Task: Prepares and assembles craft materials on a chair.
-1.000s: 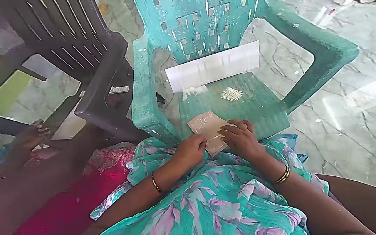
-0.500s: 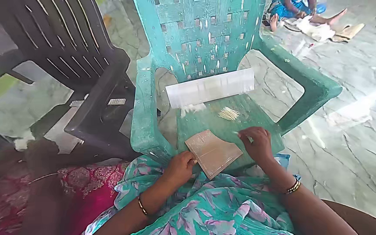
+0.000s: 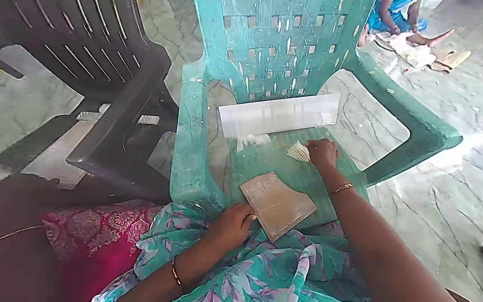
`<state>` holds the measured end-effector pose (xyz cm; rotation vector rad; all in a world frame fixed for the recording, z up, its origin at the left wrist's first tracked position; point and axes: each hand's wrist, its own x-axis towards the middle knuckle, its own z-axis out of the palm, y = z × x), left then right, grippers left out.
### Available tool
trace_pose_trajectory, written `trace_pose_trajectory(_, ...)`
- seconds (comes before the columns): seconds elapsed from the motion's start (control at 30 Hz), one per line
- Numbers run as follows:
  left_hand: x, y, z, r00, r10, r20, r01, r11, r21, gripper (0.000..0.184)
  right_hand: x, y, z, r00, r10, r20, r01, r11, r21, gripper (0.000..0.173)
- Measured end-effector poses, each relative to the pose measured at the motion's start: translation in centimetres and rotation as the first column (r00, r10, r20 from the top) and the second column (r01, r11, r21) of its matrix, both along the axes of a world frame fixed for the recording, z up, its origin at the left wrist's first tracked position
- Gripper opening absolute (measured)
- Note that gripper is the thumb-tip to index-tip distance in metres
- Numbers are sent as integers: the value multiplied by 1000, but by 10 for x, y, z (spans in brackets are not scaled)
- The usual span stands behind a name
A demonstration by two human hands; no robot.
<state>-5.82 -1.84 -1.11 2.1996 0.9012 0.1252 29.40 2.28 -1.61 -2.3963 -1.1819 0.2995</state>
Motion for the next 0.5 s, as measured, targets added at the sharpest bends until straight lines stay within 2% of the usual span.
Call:
trace_pose_trajectory(0.13,1,-2,-1,1000,-8,13,8,1000,20,32,6,-28,9,1000,3,-9,-2,996,89,28)
trace_pose_trajectory(0.23,4,-2,-2,1000,10,13,-10,999,35,33,1,-62,12,993,121,-6,-120,984,129,26)
trace_pose_trajectory(0.33,8,-3,1,997,64,-46,-64,998,0,36,-17,-96,21,959,244,-145,-235,969,75,23)
trace_pose_trajectory(0.4,10,-3,4,990,98,-99,-101,994,-30,37,-27,-113,21,912,348,-216,-355,935,8,36)
trace_pose_trajectory(0.5,12,-3,6,980,122,-155,-136,987,-87,45,-45,-125,23,831,482,-277,-538,823,-183,76)
